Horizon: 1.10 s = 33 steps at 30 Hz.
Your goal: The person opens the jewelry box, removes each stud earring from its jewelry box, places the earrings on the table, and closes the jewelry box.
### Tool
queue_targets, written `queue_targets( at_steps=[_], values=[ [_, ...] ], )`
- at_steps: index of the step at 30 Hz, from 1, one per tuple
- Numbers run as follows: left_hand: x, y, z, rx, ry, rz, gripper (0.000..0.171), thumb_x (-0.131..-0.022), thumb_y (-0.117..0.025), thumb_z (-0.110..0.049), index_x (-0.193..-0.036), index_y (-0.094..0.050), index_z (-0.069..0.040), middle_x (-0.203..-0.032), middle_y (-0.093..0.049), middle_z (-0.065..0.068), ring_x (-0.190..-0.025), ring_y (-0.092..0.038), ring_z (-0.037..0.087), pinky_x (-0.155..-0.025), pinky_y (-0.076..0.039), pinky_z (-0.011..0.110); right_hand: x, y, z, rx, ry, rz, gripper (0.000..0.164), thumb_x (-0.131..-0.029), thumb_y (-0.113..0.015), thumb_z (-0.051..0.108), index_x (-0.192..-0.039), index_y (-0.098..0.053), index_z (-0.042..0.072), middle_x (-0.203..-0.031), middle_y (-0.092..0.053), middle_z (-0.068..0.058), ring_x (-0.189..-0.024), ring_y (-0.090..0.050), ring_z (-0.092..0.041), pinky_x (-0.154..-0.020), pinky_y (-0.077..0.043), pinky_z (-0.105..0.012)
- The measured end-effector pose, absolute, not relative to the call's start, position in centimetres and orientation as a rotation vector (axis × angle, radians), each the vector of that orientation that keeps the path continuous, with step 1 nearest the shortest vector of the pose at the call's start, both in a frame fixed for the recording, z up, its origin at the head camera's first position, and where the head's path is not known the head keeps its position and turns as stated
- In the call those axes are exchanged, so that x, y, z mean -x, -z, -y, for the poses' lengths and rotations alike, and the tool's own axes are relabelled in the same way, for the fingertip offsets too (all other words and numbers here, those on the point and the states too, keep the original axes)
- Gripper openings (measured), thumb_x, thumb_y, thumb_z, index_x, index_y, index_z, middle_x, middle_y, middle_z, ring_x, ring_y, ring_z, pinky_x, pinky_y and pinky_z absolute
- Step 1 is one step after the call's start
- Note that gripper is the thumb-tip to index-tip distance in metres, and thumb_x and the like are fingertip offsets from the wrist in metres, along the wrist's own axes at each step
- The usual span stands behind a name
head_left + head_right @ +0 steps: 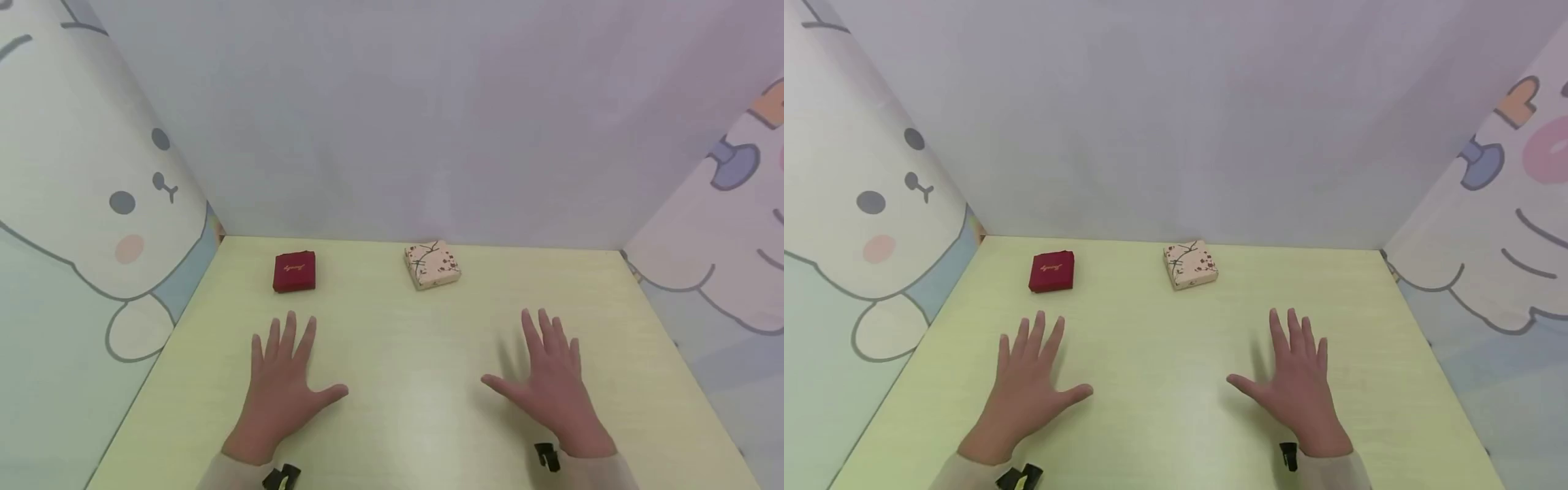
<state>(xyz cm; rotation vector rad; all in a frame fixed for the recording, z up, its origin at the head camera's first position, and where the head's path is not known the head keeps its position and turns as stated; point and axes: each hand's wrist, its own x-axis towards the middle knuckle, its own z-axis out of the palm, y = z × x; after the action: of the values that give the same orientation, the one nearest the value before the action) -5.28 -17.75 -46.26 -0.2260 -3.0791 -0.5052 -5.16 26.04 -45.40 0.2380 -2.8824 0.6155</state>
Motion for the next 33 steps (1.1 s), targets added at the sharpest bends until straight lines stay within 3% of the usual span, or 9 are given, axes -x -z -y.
queue_targets(
  at_steps=[6, 13, 23, 33],
  values=[
    [7.5, 47.3, 16.0, 0.331, 0.645, 3.09, 0.12, -0.078, -0.07, -0.078, -0.167, -0.016, -0.018, -0.171, -0.008, 0.018, -0.155, -0.001, 0.043, -0.119, 0.005, 0.064, 7.5, 45.6, -24.8, -0.309, -0.67, 2.933, 0.126, -0.076, -0.078, 0.071, -0.166, -0.013, 0.012, -0.166, -0.015, -0.027, -0.152, -0.01, -0.05, -0.117, -0.005, -0.069],
    [10.6, 46.2, 12.6, 0.489, 0.634, 3.14, 0.118, -0.079, -0.068, -0.078, -0.167, -0.015, -0.02, -0.172, -0.009, 0.013, -0.157, -0.004, 0.037, -0.121, 0.003, 0.06, 11.2, 45.2, -23.3, -0.426, -0.627, 3.037, 0.128, -0.076, -0.069, 0.081, -0.166, -0.012, 0.01, -0.167, -0.015, -0.024, -0.153, -0.012, -0.047, -0.118, -0.012, -0.067],
    [16.6, 45.5, 8.7, 0.746, 0.461, 3.168, 0.112, -0.083, -0.062, -0.078, -0.167, -0.012, -0.022, -0.171, -0.013, 0.011, -0.157, -0.009, 0.031, -0.124, -0.002, 0.053, 16.0, 44.7, -21.4, -0.545, -0.539, 3.137, 0.124, -0.077, -0.074, 0.075, -0.165, -0.017, 0.008, -0.167, -0.019, -0.023, -0.151, -0.02, -0.045, -0.119, -0.02, -0.061],
    [22.6, 46.0, 6.0, 0.984, 0.314, 3.121, 0.108, -0.089, -0.059, -0.074, -0.167, -0.011, -0.016, -0.171, -0.013, 0.011, -0.156, -0.014, 0.03, -0.124, -0.007, 0.051, 21.7, 44.7, -20.6, -0.529, -0.5, 3.21, 0.122, -0.08, -0.075, 0.071, -0.166, -0.013, 0.011, -0.167, -0.019, -0.023, -0.15, -0.024, -0.045, -0.117, -0.023, -0.063]
  ],
)
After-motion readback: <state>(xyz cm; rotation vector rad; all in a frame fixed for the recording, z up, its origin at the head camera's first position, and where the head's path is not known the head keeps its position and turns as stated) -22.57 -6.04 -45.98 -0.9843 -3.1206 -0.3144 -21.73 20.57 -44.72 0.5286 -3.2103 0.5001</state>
